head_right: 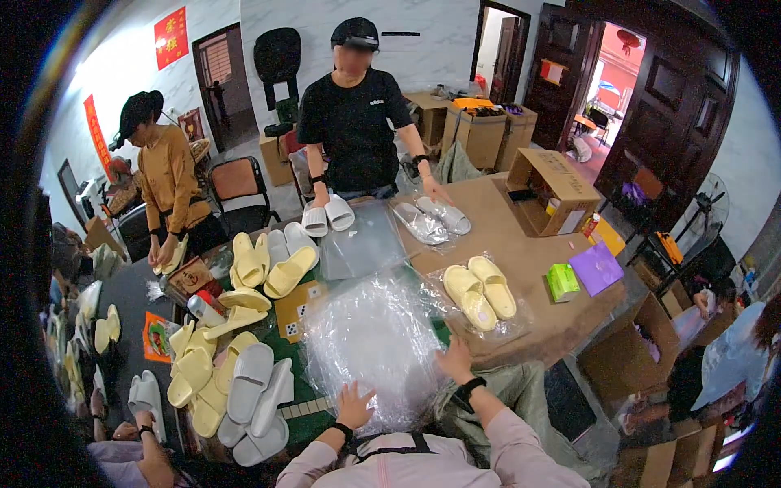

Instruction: The recorder is seen putting slippers into plastic bags and then into a large green sack, alongside several coworkers in a manufacturing or warehouse setting.

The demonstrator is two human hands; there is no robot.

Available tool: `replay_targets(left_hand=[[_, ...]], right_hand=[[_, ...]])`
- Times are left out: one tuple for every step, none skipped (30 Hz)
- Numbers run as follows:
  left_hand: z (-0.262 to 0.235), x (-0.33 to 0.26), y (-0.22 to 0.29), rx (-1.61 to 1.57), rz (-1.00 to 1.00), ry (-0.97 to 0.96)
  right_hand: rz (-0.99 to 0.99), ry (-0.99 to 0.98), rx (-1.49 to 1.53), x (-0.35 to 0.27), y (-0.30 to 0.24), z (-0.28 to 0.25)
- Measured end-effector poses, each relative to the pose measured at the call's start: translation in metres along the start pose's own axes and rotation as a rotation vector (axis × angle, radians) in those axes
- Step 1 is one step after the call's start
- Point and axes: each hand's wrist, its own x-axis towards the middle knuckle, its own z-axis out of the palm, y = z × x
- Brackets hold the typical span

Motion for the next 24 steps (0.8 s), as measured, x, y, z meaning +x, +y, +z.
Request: replay_targets(left_hand=[[-0.003, 0.003, 0.002, -0.007, 0.011, 0.025], [-0.006, 0.004, 0.004, -0.001, 0.014, 0.028], [-0.007, 0.000, 0.006, 0.030, -0.029, 0.061], [-0.004, -0.001, 0.005, 0.062, -0.070, 0.099], [-0.003, -0.005, 0.004, 0.080, -0.037, 0.188], [-0.006, -0.009, 0.006, 0.084, -0.107, 0.181], [-0.013, -0.013, 0.015, 0.045, -0.173, 0.205], [-0.022, -0.019, 0.021, 0.008, -0.253, 0.236], [-0.025, -0.028, 0.024, 0.083, -0.404, 0.348], [-0.033, -0.030, 0.031, 0.151, -0.544, 0.458], [-0.066, -0.032, 0.042, 0.015, -0.586, 0.221], [-0.095, -0.032, 0.049, -0.122, -0.628, -0.014], [-0.084, -0.029, 0.042, -0.135, -0.652, 0.025], [-0.052, -0.031, 0.033, -0.353, -0.802, 0.111], [-0.025, -0.030, 0.027, -0.575, -0.942, 0.194], [-0.009, -0.025, 0.023, -0.586, -0.954, 0.215], [0.005, -0.020, 0.018, -0.474, -1.011, 0.231], [0.012, -0.015, 0.012, -0.359, -1.067, 0.242], [0.018, -0.008, 0.013, -0.357, -1.166, 0.399], [0.023, -0.009, 0.007, -0.357, -1.179, 0.404], [0.029, -0.013, 0.000, -0.444, -1.006, 0.504], [0.034, -0.013, -0.005, -0.529, -0.822, 0.597], [0.036, -0.012, -0.012, -0.527, -0.820, 0.595], [0.038, -0.011, -0.019, -0.538, -0.809, 0.593]], right_hand=[[0.003, 0.004, 0.005, 0.005, -0.002, 0.005], [-0.032, 0.012, 0.012, 0.012, -0.005, 0.009], [-0.076, 0.016, 0.021, 0.019, -0.009, 0.013], [-0.085, 0.021, 0.029, 0.025, -0.011, 0.017], [-0.050, -0.031, -0.068, 0.030, -0.014, 0.019], [-0.017, -0.079, -0.166, 0.035, -0.015, 0.025], [0.012, -0.137, -0.154, 0.043, -0.001, 0.034], [0.037, -0.346, -0.226, 0.048, -0.001, 0.037], [-0.044, -0.451, -0.260, 0.046, -0.018, 0.037], [-0.099, -0.380, -0.300, 0.042, -0.027, 0.042], [-0.119, -0.186, -0.196, 0.043, -0.024, 0.042], [-0.122, 0.042, -0.087, 0.048, -0.025, 0.047], [-0.082, 0.182, -0.089, 0.057, -0.034, 0.052], [-0.031, 0.320, -0.088, 0.068, -0.040, 0.053], [-0.060, 0.323, -0.085, 0.081, -0.043, 0.048], [0.003, 0.351, -0.057, 0.093, -0.043, 0.042], [0.068, 0.373, -0.029, 0.102, -0.046, 0.034], [0.048, 0.366, -0.023, 0.109, -0.051, 0.021], [0.037, 0.194, 0.063, 0.115, -0.058, 0.005], [0.037, 0.023, 0.144, 0.120, -0.066, -0.008], [0.133, 0.041, 0.020, 0.123, -0.074, -0.014], [0.134, 0.041, 0.022, 0.135, -0.062, -0.007], [-0.019, -0.036, 0.072, 0.152, -0.044, 0.004], [-0.178, -0.118, 0.120, 0.163, -0.033, 0.012]])
